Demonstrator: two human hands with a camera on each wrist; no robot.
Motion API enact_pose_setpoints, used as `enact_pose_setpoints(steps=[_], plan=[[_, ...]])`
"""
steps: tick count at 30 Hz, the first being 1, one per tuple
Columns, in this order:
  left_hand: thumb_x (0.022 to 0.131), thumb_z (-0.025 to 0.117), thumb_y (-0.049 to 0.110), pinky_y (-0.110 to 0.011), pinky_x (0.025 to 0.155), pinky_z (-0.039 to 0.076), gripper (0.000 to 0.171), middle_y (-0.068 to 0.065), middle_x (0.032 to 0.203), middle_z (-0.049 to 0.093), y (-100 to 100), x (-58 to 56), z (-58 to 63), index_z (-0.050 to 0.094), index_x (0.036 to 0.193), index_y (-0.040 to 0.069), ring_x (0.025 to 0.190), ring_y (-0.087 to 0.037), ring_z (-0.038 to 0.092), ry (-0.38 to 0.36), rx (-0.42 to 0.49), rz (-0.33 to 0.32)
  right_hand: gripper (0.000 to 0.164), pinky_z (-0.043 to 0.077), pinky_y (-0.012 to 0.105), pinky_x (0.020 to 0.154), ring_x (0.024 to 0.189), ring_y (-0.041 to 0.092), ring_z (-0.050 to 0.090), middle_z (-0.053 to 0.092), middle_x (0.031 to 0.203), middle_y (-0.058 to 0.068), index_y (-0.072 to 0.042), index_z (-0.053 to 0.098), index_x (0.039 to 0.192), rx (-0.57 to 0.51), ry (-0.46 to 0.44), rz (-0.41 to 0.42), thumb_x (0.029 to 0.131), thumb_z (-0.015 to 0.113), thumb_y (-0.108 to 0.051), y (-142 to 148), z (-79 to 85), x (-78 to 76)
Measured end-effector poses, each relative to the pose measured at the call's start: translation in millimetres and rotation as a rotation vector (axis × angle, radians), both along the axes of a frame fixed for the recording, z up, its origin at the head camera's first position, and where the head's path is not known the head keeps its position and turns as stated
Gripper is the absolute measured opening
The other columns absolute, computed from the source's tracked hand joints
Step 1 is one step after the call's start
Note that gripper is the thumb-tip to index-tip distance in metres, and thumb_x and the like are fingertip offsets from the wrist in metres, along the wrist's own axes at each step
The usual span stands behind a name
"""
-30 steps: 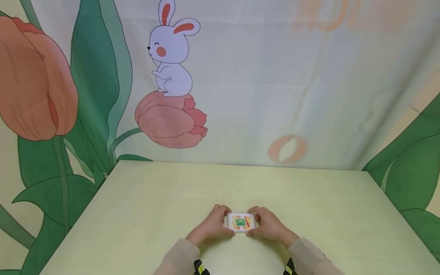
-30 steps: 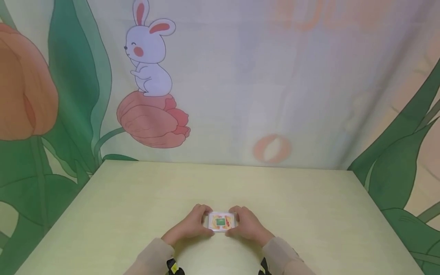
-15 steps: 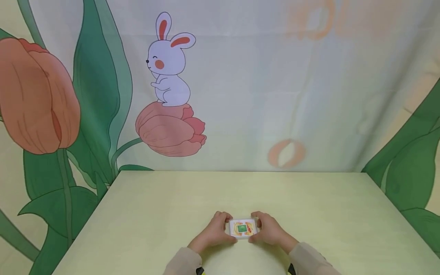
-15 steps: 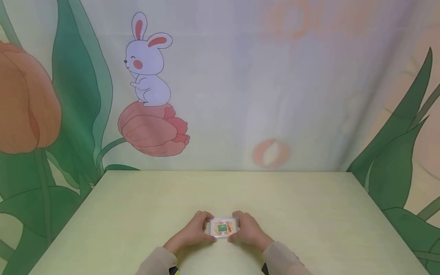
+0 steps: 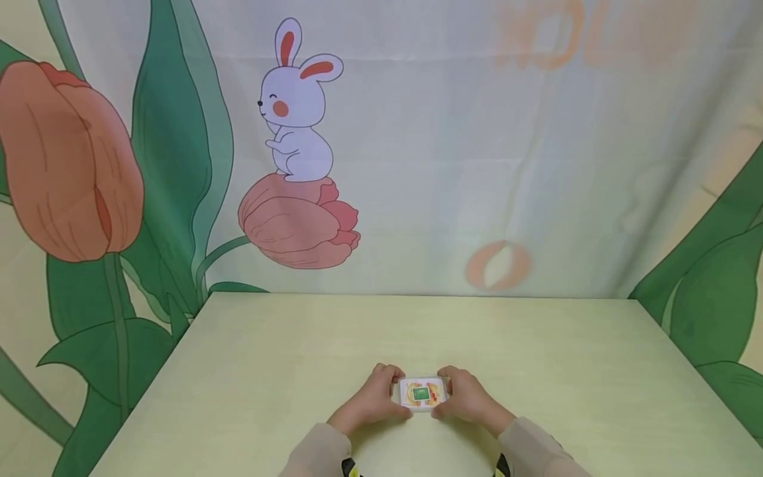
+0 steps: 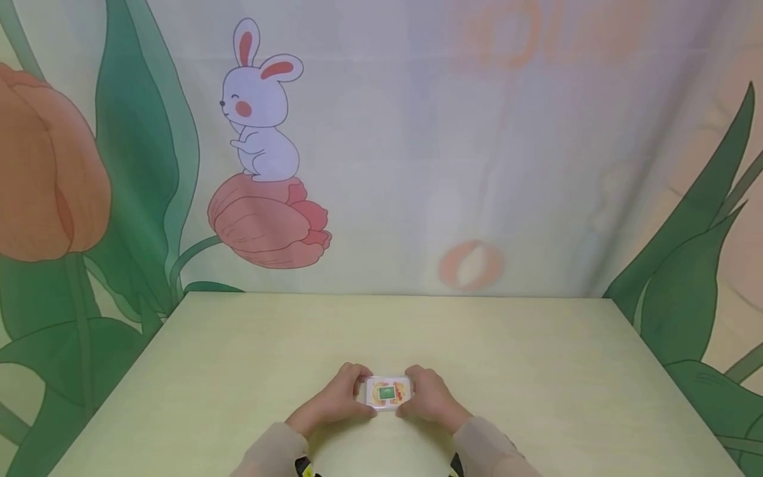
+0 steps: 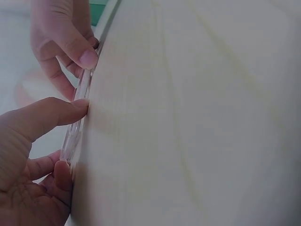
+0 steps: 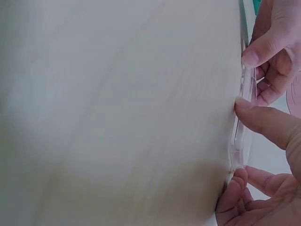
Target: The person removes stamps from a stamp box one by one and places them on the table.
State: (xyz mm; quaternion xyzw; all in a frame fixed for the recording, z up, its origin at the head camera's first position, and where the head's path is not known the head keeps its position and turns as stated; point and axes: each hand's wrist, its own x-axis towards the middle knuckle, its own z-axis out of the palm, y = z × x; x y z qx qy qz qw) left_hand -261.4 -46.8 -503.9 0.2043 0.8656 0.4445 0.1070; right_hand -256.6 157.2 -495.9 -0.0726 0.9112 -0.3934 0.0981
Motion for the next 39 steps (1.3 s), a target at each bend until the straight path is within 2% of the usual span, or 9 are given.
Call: enact_pose_setpoints(steps=[11,16,25,31,39], plan=[[0.069,0.082,0.008,-0.026,0.074,0.036,0.056,-0.011,0.102,0.042,0.1,2.9,2.6,0.05,0.113,-0.006,0.086,-0.018,0.039,-0.002,-0.003,0.001,0.062,0.039,0.029,0.066,0.075,0.02,0.049,0.053,0.083,0.009,0.003,0.051,0.116,-0.01,-0.05,0.007,0.063,0.083,0.001,-1.5,5.1,0.8],[0.069,0.082,0.009,-0.027,0.077,0.037,0.057,-0.01,0.103,0.043,0.1,2.1,1.9,0.05,0.114,-0.005,0.087,-0.017,0.04,-0.007,-0.018,0.013,0.063,0.038,0.028,0.065,0.074,0.02,0.047,0.052,0.082,0.009,0.004,0.052,0.117,-0.027,-0.039,0.0,0.062,0.084,0.001,-1.7,3.5,1.8],[0.069,0.082,0.01,-0.027,0.075,0.037,0.057,-0.01,0.102,0.043,0.3,-0.3,-1.9,0.05,0.114,-0.005,0.086,-0.018,0.04,0.003,-0.02,0.006,0.062,0.038,0.028,0.063,0.073,0.02,0.047,0.052,0.082,0.009,0.003,0.054,0.117,0.025,-0.032,0.009,0.063,0.085,-0.003,-1.6,5.5,0.5],[0.069,0.082,0.011,-0.03,0.079,0.038,0.056,-0.009,0.102,0.043,-0.2,-1.6,-2.9,0.051,0.113,-0.004,0.088,-0.018,0.042,0.004,-0.027,0.014,0.064,0.038,0.028,0.06,0.07,0.019,0.047,0.052,0.08,0.009,0.004,0.053,0.12,0.036,-0.04,0.012,0.065,0.084,-0.002,-3.0,7.6,0.5],[0.07,0.082,0.012,-0.029,0.077,0.038,0.058,-0.01,0.103,0.043,0.3,-0.4,-3.9,0.05,0.115,-0.005,0.087,-0.018,0.041,0.001,-0.026,0.008,0.062,0.038,0.028,0.063,0.072,0.019,0.047,0.053,0.081,0.008,0.002,0.053,0.12,0.066,-0.055,0.016,0.066,0.084,-0.003,-3.5,7.7,0.6]])
